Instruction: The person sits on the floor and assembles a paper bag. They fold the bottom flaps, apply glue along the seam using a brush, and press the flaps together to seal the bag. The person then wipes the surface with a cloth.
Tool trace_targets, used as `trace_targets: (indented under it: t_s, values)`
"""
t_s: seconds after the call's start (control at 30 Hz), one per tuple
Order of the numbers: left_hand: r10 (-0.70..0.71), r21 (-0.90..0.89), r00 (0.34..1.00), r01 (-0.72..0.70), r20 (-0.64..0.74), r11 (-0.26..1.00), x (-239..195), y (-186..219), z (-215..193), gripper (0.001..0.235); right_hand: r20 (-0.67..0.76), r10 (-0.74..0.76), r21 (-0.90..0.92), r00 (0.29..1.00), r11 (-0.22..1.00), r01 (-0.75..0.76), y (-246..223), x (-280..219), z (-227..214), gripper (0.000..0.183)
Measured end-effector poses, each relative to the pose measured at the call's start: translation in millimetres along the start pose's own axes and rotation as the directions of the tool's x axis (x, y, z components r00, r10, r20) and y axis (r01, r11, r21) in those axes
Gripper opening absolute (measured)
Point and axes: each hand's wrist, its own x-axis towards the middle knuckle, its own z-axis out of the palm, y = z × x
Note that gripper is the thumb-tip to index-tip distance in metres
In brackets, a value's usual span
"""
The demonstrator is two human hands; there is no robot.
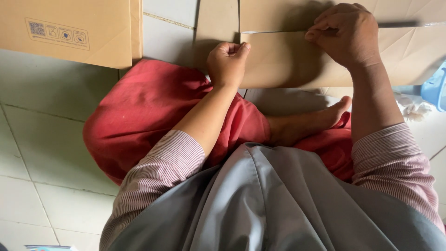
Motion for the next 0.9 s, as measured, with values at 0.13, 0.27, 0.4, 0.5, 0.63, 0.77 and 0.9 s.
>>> trace_targets:
  t_s: [0.13, 0.27, 0.4, 0.5, 0.63, 0.77, 0.9]
  values:
    - [-0.066, 0.009, 0.998, 0.067, -0.004, 0.998, -0.1, 8.3, -1.0, 0.025, -0.022, 0.006, 0.016, 1.0, 1.0, -0.005, 2.4, 2.7, 1.5, 0.012]
    - [-0.056, 0.042, 0.998, 0.058, -0.035, 0.997, 2.8, 4.5, 2.1, 0.028, -0.005, 0.031, 0.007, 1.0, 1.0, -0.03, 6.0, 4.1, 4.2, 0.011]
    - [-0.042, 0.046, 0.999, 0.043, -0.032, 0.998, 1.1, 2.7, 2.4, 0.027, 0.004, 0.049, 0.027, 0.999, 0.998, -0.049, 11.8, 0.9, 5.4, 0.013]
    - [0.003, 0.027, 1.0, -0.003, -0.026, 1.0, 3.0, 1.1, 0.8, 0.026, 0.01, 0.036, 0.066, 0.999, 0.997, -0.037, 8.9, -0.9, 4.4, 0.013]
    - [0.028, 0.026, 0.999, -0.027, -0.04, 0.999, 11.5, 23.3, -18.6, 0.021, 0.015, 0.135, 0.16, 0.991, 0.978, -0.136, -14.4, 1.1, 5.4, 0.009]
    - [-0.028, 0.176, 0.998, 0.037, -0.049, 0.984, 15.7, 31.9, -29.4, 0.019, -0.042, 0.195, 0.141, 0.98, 0.972, -0.188, -30.5, -9.3, 20.5, 0.009]
    - [-0.039, 0.138, 0.999, 0.044, -0.037, 0.989, 13.3, 26.6, -28.2, 0.019, -0.042, 0.184, 0.115, 0.982, 0.977, -0.178, -26.3, -17.1, 26.9, 0.012]
